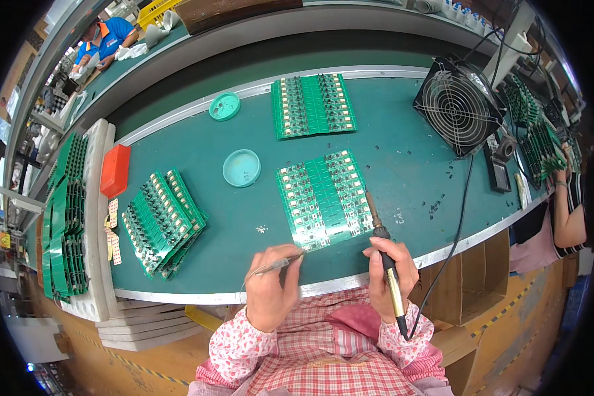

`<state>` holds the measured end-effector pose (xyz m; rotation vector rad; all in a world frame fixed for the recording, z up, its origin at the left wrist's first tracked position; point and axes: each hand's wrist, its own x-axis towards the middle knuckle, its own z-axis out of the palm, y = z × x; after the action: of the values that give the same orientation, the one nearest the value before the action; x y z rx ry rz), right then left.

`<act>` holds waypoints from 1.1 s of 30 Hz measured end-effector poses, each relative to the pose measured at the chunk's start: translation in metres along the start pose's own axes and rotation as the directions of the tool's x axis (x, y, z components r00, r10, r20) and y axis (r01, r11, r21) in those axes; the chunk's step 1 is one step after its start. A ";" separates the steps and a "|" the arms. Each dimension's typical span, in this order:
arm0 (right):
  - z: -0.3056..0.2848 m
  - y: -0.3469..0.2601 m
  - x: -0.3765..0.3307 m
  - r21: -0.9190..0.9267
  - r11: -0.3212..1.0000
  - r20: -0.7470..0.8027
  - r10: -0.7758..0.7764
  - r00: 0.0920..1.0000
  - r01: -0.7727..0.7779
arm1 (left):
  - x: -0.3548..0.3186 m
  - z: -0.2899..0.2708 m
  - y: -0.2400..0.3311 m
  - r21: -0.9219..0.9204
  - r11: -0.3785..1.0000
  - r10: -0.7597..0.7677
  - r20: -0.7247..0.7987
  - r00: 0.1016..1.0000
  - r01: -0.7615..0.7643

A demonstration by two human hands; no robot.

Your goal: The person solders components onto a circuit board using a soldering iron and solder wire.

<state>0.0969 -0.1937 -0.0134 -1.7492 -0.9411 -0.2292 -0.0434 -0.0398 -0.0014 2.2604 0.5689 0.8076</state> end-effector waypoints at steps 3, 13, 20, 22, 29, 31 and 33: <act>-0.001 -0.001 -0.001 0.015 1.000 0.003 0.018 1.000 -0.018 | 0.000 0.000 0.000 0.013 1.000 0.013 -0.001 1.000 -0.013; -0.003 -0.003 0.000 0.032 0.999 0.020 0.017 1.000 -0.017 | 0.001 0.001 0.001 0.048 0.998 0.047 -0.001 0.999 -0.047; -0.010 -0.018 -0.021 0.375 0.924 0.045 0.061 0.997 -0.074 | 0.001 0.001 0.001 0.056 0.997 0.059 -0.003 0.998 -0.059; -0.005 -0.018 -0.025 0.507 0.861 -0.003 -0.048 0.999 0.043 | 0.001 0.002 0.000 0.060 0.996 0.073 -0.005 0.997 -0.072; -0.005 -0.021 -0.022 0.554 0.830 0.064 -0.123 0.990 0.067 | 0.002 0.002 0.000 0.062 0.994 0.094 -0.021 0.995 -0.092; -0.004 -0.022 -0.020 0.544 0.837 0.076 -0.131 0.988 0.069 | 0.002 0.002 0.001 0.060 0.994 0.094 -0.024 0.995 -0.092; -0.003 -0.022 -0.019 0.537 0.840 0.077 -0.135 0.988 0.073 | 0.002 0.001 0.002 0.058 0.995 0.080 -0.015 0.997 -0.079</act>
<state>0.0696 -0.2034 -0.0071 -1.2023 -1.0630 0.0651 -0.0410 -0.0404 -0.0004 2.3427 0.5192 0.8607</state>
